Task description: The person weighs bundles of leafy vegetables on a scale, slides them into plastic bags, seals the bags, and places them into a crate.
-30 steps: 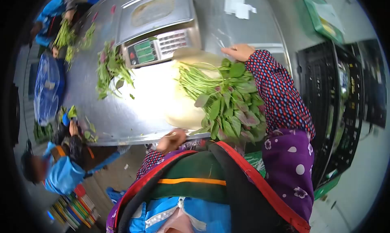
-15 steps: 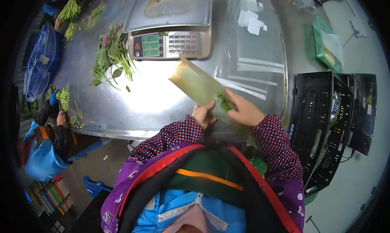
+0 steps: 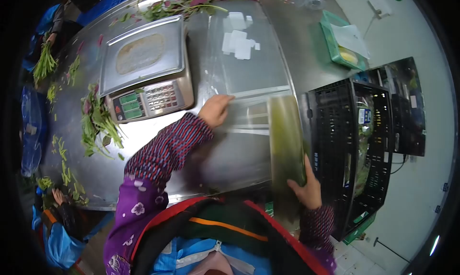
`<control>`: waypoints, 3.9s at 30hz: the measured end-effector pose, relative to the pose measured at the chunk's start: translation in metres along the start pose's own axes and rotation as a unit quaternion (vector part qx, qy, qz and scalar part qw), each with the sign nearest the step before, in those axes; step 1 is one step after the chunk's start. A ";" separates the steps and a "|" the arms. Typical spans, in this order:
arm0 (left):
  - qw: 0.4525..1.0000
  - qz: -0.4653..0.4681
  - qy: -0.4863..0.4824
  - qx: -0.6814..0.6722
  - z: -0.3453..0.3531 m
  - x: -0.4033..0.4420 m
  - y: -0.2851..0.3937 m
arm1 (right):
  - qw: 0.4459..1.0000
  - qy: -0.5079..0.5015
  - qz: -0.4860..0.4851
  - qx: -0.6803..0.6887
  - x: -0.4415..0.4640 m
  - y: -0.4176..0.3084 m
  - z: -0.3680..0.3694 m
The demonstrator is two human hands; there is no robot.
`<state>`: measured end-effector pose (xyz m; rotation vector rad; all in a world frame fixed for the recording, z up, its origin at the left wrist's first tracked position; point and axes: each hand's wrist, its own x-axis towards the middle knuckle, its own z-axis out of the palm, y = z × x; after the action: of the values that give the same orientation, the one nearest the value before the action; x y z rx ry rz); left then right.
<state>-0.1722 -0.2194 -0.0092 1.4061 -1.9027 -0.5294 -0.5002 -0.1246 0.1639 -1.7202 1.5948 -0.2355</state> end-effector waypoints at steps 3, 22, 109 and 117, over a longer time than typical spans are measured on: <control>0.936 -0.010 -0.279 0.216 0.031 0.027 -0.012 | 0.992 0.054 0.036 -0.112 -0.042 0.027 0.009; 0.994 0.002 0.110 -0.021 0.018 -0.011 0.033 | 0.991 0.037 0.043 -0.121 -0.098 -0.011 0.087; 0.907 -0.137 0.035 -0.396 -0.120 -0.065 0.108 | 0.914 0.276 -0.176 0.240 0.026 -0.087 0.079; 0.699 -0.155 0.046 -0.696 -0.215 0.028 0.163 | 0.885 0.146 -0.046 0.440 0.047 -0.184 -0.058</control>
<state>-0.1243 -0.1751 0.2540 0.5931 -0.6224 -1.5688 -0.3837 -0.2044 0.3036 -1.0559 1.2780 -1.1227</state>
